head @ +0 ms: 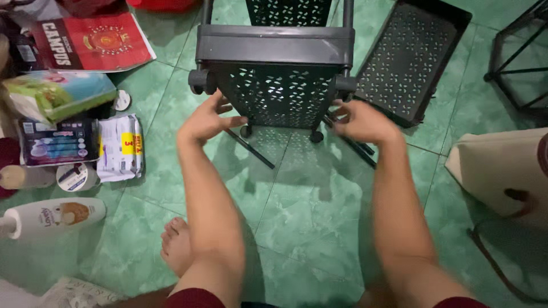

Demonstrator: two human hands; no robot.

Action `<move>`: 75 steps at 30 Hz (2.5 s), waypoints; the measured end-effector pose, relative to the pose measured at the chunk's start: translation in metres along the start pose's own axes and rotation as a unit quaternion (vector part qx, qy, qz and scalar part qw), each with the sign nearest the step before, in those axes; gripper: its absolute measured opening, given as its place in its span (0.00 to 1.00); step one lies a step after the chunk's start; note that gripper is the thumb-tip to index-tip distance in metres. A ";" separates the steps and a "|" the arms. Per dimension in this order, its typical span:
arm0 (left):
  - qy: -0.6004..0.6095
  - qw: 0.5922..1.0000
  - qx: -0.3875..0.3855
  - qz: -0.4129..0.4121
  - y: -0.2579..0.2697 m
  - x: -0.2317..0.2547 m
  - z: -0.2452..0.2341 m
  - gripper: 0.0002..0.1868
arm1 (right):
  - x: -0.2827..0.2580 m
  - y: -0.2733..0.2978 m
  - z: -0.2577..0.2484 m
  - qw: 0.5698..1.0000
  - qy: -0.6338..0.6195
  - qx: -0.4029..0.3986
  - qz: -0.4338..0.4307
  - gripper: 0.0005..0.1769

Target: The person assembles a black perforated metal shelving unit by inserting metal rods into the side panels. They handle multiple panels and rods, aligning and pushing them together to form the structure.

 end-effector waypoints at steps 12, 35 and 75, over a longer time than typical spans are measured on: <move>-0.048 0.978 0.112 0.171 -0.014 0.056 0.023 0.19 | -0.004 0.000 0.027 0.982 -0.179 -0.020 0.053 0.33; -0.029 0.949 0.168 0.267 -0.045 0.138 0.021 0.12 | -0.020 0.019 -0.014 0.968 -0.203 0.135 -0.064 0.38; -0.035 0.943 0.173 0.284 -0.050 0.139 0.019 0.12 | -0.043 0.026 -0.004 0.945 -0.315 -0.019 -0.083 0.41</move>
Point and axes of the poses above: each hand's wrist, its own y-axis away from the middle knuckle, its own z-axis out of the palm, x = y × z, the point moved 4 cm from there along -y, towards the middle knuckle, and after that the axes turned 9 degrees about z, right-handed, at the moved point
